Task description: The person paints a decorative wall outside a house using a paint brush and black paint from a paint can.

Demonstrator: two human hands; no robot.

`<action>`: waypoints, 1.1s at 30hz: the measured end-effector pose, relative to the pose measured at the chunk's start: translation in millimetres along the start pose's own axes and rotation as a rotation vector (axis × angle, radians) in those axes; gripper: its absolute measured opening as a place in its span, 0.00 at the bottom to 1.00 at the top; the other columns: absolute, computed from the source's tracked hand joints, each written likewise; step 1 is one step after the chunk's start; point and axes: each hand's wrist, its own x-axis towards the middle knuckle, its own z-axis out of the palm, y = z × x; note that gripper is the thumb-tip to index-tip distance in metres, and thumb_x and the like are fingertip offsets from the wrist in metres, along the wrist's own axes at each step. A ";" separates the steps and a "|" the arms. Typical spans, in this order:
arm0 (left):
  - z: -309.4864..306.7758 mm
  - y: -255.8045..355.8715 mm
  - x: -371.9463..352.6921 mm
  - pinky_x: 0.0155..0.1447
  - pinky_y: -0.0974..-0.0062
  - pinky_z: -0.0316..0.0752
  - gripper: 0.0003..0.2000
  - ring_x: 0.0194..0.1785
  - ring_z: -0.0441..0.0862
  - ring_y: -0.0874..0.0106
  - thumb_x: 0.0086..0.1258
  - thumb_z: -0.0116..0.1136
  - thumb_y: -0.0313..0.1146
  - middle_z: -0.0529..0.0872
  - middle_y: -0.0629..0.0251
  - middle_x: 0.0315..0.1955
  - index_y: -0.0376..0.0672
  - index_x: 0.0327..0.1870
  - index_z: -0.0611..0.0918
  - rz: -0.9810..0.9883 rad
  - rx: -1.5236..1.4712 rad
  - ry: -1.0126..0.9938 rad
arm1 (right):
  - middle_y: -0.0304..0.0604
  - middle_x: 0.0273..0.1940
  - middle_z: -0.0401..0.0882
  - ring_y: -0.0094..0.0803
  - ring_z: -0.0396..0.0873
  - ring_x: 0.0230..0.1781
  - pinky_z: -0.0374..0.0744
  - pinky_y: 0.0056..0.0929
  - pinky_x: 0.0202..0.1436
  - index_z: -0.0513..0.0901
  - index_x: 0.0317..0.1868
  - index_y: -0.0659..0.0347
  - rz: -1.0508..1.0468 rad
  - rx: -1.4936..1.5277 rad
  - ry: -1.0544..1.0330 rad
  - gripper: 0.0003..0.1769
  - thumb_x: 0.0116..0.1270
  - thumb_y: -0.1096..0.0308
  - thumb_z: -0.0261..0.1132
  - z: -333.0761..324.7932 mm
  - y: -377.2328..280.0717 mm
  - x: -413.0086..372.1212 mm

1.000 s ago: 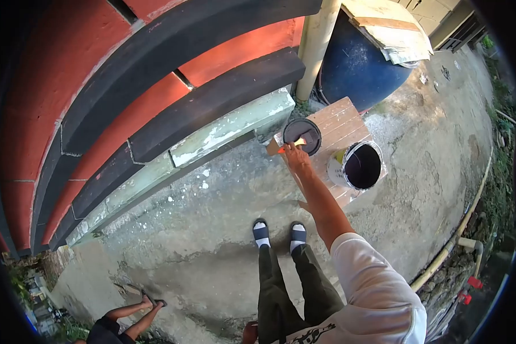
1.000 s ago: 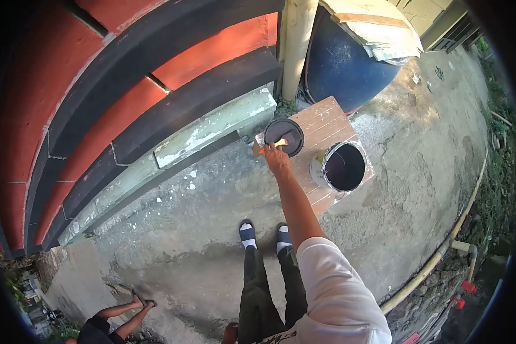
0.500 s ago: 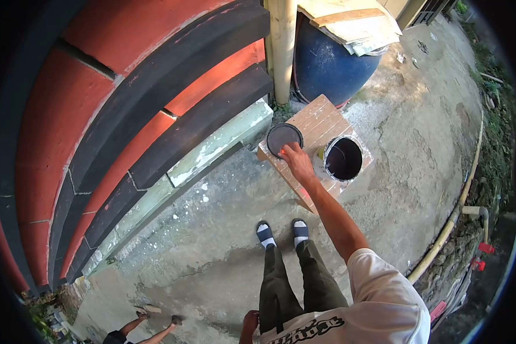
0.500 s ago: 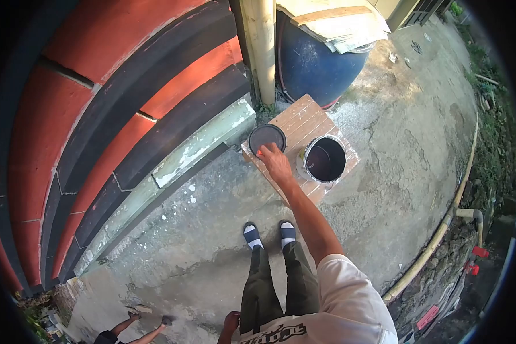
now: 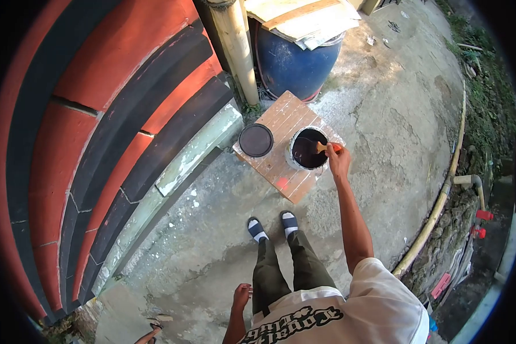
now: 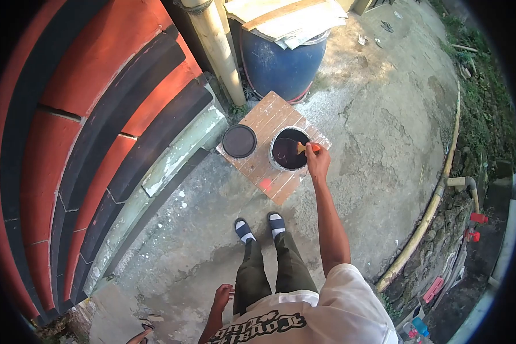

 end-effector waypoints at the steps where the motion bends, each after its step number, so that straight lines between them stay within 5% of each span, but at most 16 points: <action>1: 2.3 -0.8 2.4 0.44 0.70 0.78 0.10 0.41 0.85 0.71 0.78 0.50 0.36 0.87 0.63 0.42 0.45 0.52 0.79 0.001 0.005 0.003 | 0.53 0.37 0.89 0.40 0.89 0.38 0.85 0.33 0.45 0.88 0.47 0.66 -0.077 -0.187 -0.024 0.17 0.71 0.59 0.69 4.5 0.8 4.3; 8: 12.3 -16.9 -13.2 0.40 0.71 0.79 0.10 0.38 0.87 0.70 0.77 0.50 0.34 0.88 0.60 0.40 0.42 0.51 0.80 -0.016 -0.001 0.054 | 0.60 0.39 0.87 0.57 0.85 0.43 0.81 0.48 0.48 0.89 0.45 0.63 -0.248 -0.586 -0.288 0.18 0.65 0.55 0.71 56.3 52.9 42.9; 24: 52.3 -21.1 -29.0 0.38 0.73 0.79 0.12 0.37 0.88 0.71 0.74 0.48 0.31 0.90 0.61 0.39 0.41 0.52 0.82 -0.039 -0.058 0.116 | 0.60 0.37 0.86 0.58 0.85 0.43 0.82 0.49 0.47 0.88 0.41 0.63 -0.204 -0.544 -0.247 0.12 0.65 0.62 0.72 77.8 71.0 47.5; 33: 61.2 -19.7 -29.0 0.38 0.73 0.79 0.12 0.37 0.88 0.72 0.75 0.46 0.30 0.90 0.61 0.39 0.42 0.51 0.82 -0.013 -0.077 0.113 | 0.60 0.39 0.87 0.56 0.86 0.42 0.82 0.45 0.49 0.88 0.45 0.62 -0.167 -0.449 -0.185 0.17 0.65 0.56 0.72 66.1 64.3 47.6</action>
